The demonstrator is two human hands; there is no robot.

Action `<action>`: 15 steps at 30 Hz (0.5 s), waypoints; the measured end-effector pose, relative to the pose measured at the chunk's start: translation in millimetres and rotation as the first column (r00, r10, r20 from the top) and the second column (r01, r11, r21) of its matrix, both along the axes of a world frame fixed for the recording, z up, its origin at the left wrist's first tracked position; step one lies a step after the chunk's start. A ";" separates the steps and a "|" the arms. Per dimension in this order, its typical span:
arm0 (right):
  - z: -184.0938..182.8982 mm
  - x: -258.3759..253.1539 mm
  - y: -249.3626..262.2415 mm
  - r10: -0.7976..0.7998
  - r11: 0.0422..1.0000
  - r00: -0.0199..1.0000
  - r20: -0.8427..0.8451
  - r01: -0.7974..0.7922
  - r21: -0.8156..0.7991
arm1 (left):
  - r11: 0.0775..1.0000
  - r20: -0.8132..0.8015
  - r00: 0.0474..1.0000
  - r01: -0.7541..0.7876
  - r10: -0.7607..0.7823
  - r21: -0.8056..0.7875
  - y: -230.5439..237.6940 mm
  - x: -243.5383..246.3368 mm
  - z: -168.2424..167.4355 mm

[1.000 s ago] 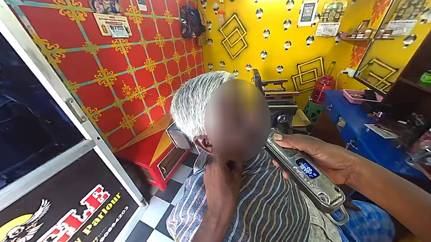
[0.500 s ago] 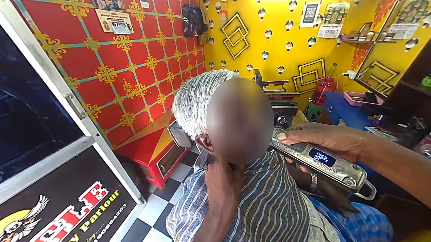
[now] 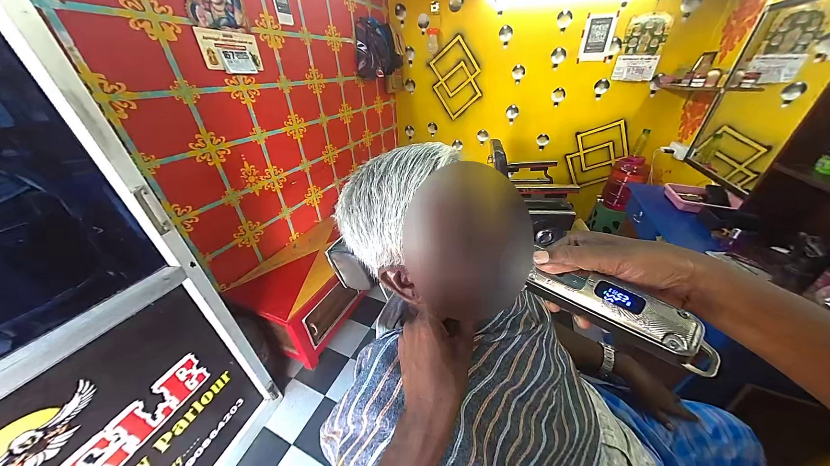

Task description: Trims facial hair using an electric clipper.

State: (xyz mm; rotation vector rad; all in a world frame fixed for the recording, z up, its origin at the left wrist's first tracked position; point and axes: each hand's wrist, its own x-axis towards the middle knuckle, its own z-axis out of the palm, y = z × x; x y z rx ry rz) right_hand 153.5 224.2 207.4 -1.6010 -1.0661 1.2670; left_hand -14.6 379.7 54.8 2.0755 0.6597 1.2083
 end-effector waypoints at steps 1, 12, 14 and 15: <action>0.8 0.6 -2.0 0.001 1.000 1.000 0.008 0.000 -0.016 | 1.000 0.002 1.000 -0.001 0.001 0.003 0.3 -0.2 -0.1; 9.5 -2.7 0.7 -0.015 0.998 0.999 0.045 0.017 -0.055 | 1.000 0.002 1.000 -0.012 0.012 0.010 -0.6 0.1 0.3; 10.1 -0.7 2.9 0.007 0.999 0.999 0.038 -0.005 -0.052 | 1.000 -0.010 1.000 -0.014 0.014 0.006 -0.8 -0.1 0.2; 8.2 6.3 4.2 0.033 0.998 0.999 0.018 -0.032 -0.052 | 1.000 -0.014 1.000 -0.016 0.017 0.006 -0.7 -0.1 0.3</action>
